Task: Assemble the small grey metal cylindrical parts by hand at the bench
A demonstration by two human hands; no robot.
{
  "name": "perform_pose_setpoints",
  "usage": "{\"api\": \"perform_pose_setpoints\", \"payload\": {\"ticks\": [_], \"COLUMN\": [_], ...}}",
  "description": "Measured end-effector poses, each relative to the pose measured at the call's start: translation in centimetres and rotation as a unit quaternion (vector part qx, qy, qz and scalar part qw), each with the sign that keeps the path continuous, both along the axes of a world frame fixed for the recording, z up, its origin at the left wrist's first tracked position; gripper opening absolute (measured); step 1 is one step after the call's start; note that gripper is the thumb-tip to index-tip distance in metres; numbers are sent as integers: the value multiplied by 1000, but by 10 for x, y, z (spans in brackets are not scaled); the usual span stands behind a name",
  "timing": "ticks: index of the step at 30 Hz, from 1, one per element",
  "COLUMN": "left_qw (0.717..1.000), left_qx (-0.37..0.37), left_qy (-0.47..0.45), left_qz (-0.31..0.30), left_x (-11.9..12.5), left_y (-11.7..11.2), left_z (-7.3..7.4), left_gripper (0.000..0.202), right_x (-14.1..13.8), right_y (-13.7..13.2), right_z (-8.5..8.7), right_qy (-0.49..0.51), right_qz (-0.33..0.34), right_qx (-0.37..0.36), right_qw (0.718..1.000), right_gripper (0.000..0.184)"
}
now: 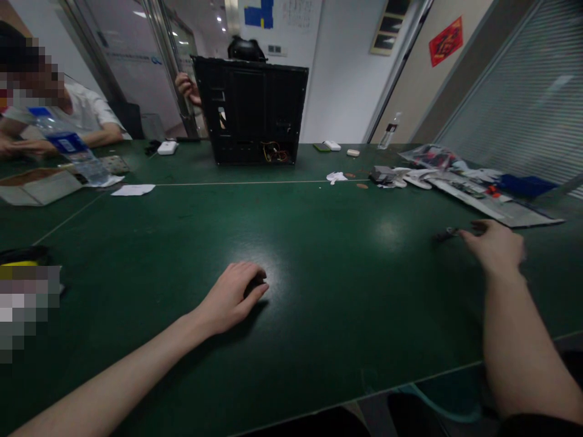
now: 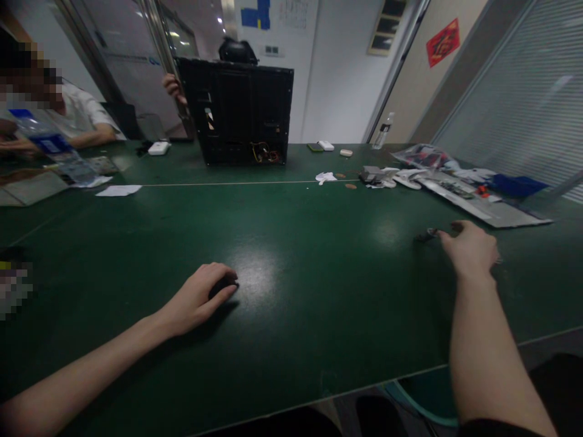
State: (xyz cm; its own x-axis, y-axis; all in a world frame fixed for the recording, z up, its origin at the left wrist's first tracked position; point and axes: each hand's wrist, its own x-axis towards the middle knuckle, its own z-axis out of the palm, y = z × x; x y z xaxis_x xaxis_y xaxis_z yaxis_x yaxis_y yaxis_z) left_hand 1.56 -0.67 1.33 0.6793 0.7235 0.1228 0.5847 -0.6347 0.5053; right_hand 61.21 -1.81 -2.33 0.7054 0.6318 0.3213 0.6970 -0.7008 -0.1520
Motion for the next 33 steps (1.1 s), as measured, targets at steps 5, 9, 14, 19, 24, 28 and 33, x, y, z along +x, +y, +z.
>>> {"api": "perform_pose_setpoints", "payload": {"ticks": [5,9,14,19,24,28,33], "left_qw": [1000,1000,1000,1000,1000,1000,1000], "left_qx": [-9,-4,8,15,10,8,23], "left_qy": [2,1,-7,-14,-16,-11,-11], "left_qz": [-1,-1,1,-6,-3,-2,-13], "left_x": [-1,-1,-2,-3,-3,-2,-4], "left_y": [-1,-1,-3,-3,-3,-3,-2], "left_z": [1,1,-1,-2,-1,0,-2], "left_gripper": [21,21,21,20,21,22,21], "right_x": [13,27,28,-24,-165,-282,-369], "right_y": [-23,-37,-46,-35,-15,-18,-25], "right_z": [5,-6,-10,20,74,102,99], "right_qy": [-8,59,46,84,165,216,191], "right_qz": [-102,-91,-93,10,301,564,753], "right_qx": [-87,-142,-115,-51,45,14,-73], "right_qw": [991,984,988,995,938,797,625], "right_gripper": [61,62,52,48,50,39,43]}}
